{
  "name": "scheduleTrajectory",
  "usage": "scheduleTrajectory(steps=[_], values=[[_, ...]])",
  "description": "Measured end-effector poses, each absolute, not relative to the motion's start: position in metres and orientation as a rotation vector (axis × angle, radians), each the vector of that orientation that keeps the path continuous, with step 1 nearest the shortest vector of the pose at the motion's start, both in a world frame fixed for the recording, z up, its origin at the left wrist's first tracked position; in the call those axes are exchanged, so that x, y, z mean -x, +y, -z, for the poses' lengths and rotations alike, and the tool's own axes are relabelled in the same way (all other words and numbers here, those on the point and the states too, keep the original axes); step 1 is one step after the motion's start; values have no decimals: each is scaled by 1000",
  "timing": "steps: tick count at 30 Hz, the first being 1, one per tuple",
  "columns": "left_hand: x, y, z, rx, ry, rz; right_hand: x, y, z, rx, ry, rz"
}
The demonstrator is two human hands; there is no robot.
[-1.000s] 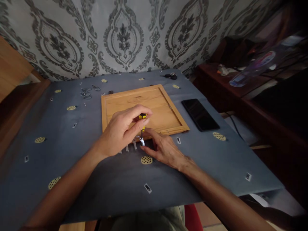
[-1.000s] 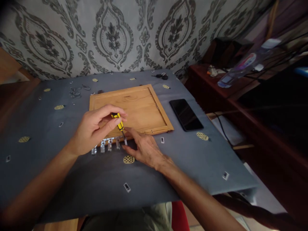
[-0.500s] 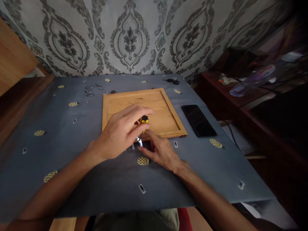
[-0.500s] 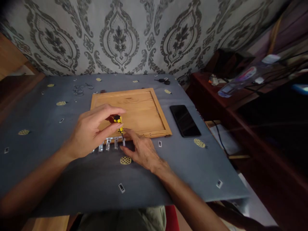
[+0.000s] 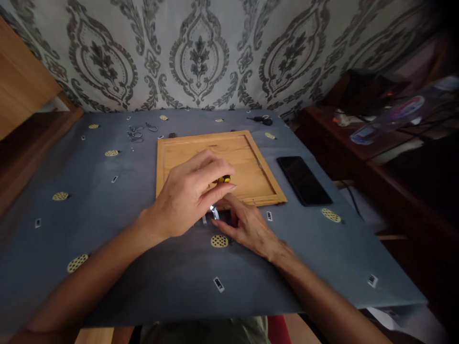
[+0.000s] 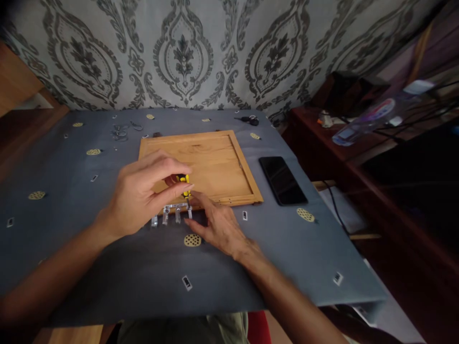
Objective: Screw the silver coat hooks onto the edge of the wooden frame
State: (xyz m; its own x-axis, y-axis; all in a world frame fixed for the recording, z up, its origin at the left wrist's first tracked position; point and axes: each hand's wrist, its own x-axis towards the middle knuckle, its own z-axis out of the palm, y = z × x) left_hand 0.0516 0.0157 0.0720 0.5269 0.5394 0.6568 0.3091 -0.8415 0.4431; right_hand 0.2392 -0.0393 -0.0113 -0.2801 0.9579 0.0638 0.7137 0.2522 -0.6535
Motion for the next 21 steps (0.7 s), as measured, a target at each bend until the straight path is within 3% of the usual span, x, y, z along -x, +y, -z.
scheduleTrajectory(steps=[14, 21], values=[[-49, 13, -84, -2555, 808, -1079, -245, -37, 8, 1474, -2063, -846], [-50, 15, -81, -2535, 756, -1181, -245, -35, 8, 1460, -2011, -912]])
